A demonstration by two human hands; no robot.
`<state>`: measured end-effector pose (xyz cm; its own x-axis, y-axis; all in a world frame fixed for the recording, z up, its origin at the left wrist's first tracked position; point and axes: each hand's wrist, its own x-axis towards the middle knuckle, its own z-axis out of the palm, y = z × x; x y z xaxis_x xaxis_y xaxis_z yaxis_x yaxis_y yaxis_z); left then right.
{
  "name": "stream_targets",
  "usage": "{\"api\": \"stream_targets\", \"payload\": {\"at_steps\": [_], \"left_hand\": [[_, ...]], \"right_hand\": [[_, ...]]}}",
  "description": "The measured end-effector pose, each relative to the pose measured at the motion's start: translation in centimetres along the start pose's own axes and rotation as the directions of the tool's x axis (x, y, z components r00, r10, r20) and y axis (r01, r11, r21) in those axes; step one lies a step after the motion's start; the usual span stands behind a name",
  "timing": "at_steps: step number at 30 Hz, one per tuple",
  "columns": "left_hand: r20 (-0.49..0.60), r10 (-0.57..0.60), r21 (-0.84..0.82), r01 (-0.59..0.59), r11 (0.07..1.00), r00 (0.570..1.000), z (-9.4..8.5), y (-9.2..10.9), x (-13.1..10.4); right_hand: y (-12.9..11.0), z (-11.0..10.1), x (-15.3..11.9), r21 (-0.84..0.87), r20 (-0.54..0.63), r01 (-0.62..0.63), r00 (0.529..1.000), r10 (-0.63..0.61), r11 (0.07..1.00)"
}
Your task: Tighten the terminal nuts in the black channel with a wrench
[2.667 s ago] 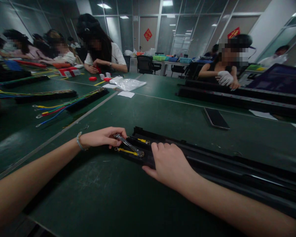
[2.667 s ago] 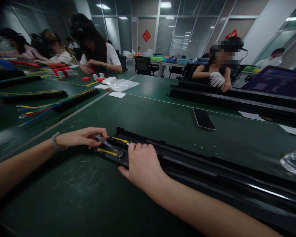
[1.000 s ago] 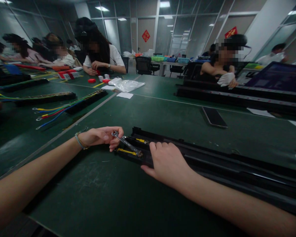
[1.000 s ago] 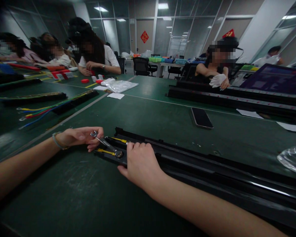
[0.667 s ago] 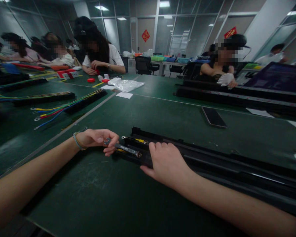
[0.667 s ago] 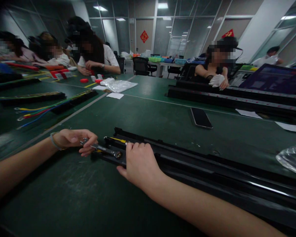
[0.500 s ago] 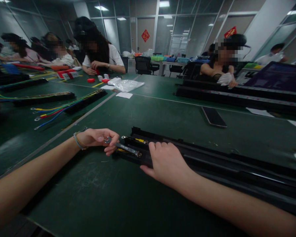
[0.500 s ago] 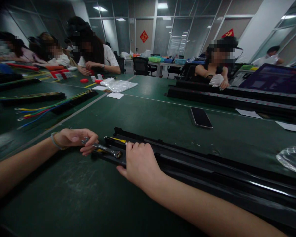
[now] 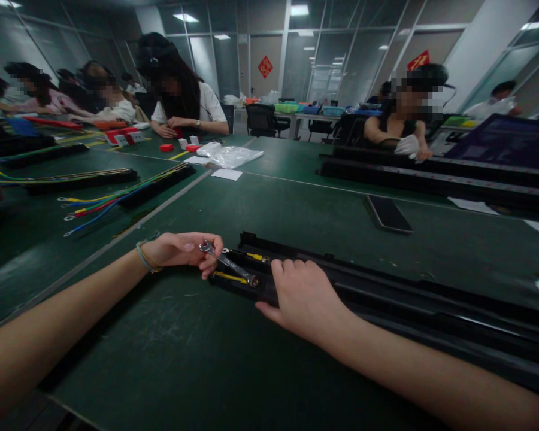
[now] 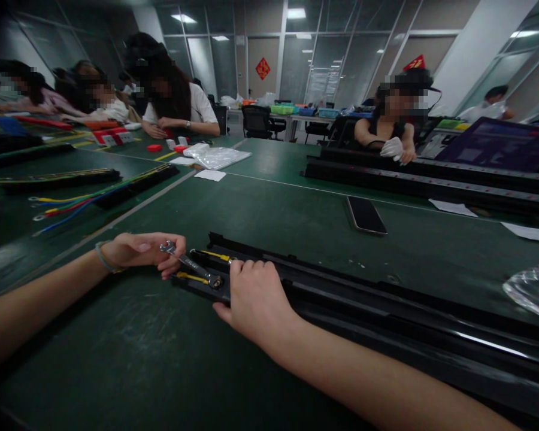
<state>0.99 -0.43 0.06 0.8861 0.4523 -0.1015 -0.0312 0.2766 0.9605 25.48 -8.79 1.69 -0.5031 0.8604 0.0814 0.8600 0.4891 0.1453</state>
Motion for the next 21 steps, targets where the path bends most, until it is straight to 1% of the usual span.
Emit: {"api": "stream_targets", "payload": {"at_steps": [3,8,17,21], "left_hand": [[-0.003,0.005,0.004,-0.005,1.0,1.0,-0.04,-0.06,-0.02],[-0.007,-0.002,0.006,0.002,1.0,1.0,0.12,-0.05,-0.05],[-0.002,0.002,0.029,-0.002,1.0,1.0,-0.02,-0.23,0.04],[-0.006,-0.001,0.032,0.001,1.0,1.0,0.09,-0.18,0.06]], "right_hand": [[-0.05,-0.07,-0.04,0.014,0.01,0.0,1.0,0.0,1.0],[-0.13,0.09,-0.06,0.004,-0.024,-0.004,1.0,0.004,1.0],[-0.05,0.24,0.03,-0.016,-0.041,0.008,0.999,-0.009,1.0],[-0.05,0.06,-0.04,-0.019,-0.013,0.006,1.0,-0.006,1.0]]}}
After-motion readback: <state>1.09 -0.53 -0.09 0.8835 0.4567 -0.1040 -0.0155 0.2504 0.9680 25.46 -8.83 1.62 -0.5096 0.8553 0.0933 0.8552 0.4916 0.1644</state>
